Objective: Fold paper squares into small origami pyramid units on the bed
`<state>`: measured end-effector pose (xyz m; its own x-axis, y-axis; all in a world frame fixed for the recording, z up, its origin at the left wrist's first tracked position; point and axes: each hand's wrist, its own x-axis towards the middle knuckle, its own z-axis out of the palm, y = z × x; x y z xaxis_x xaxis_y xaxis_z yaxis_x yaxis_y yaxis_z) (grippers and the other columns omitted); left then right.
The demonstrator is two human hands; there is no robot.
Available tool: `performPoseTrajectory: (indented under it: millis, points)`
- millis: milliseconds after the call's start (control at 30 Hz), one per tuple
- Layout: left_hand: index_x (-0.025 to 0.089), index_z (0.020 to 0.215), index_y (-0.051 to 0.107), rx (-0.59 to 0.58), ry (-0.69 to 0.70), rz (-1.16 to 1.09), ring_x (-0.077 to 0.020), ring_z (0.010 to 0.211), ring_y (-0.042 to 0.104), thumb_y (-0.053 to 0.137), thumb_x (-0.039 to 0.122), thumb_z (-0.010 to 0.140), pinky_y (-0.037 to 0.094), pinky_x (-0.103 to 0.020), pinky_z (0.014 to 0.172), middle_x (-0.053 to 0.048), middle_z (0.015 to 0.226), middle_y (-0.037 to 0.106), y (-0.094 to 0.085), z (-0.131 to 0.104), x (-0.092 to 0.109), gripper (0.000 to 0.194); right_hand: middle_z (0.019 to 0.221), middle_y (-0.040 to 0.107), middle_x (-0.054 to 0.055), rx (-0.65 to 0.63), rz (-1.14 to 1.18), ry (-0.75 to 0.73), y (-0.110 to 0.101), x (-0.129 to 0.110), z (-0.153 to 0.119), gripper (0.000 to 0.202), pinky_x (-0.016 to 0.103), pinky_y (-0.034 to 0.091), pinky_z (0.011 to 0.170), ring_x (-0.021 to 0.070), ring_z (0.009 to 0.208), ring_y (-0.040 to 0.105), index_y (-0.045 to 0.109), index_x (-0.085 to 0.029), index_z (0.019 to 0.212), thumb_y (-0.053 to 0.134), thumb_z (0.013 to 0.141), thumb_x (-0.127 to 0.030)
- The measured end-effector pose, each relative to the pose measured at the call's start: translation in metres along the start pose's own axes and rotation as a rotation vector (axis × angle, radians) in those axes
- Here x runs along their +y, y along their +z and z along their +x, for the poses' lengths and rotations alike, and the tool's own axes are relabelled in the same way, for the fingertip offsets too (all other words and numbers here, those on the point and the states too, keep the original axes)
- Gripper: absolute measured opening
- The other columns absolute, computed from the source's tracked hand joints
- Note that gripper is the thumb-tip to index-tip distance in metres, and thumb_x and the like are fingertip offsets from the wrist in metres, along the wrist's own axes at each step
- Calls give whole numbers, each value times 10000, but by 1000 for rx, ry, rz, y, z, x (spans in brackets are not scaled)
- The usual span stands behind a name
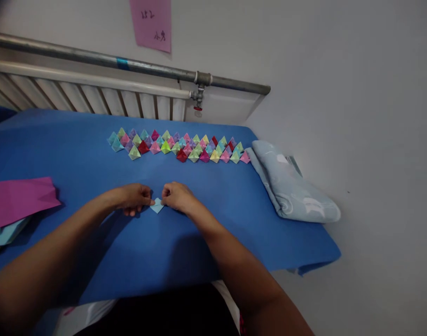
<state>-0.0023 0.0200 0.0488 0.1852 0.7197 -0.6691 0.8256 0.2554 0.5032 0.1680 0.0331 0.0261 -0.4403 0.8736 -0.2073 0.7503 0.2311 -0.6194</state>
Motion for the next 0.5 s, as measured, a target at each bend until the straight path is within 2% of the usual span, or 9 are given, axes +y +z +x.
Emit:
performPoseTrajectory:
  millis: [200,367,500]
  points:
    - [191,820,517,-14,-15,69,-102,395,533,524,301,849,446,-201,422,53,521,538,-1,0,1,114,666,603,-39,-75,-67,58,-5,-10,4,124,212,366,538,104,614,536,615,-204,700,732,692,-243]
    - [192,800,532,-53,-38,147,-116,385,534,495,300,861,458,-218,436,44,499,538,-3,1,5,130,552,563,-36,-172,-157,70,-8,-19,14,131,237,342,513,128,564,536,593,-209,634,720,652,-182]
    - [194,775,544,-83,-45,194,-121,377,529,488,305,859,452,-220,435,39,480,535,-3,4,7,150,603,603,-12,-193,-199,30,-7,-24,16,119,250,350,559,148,635,564,604,-214,636,649,675,-111]
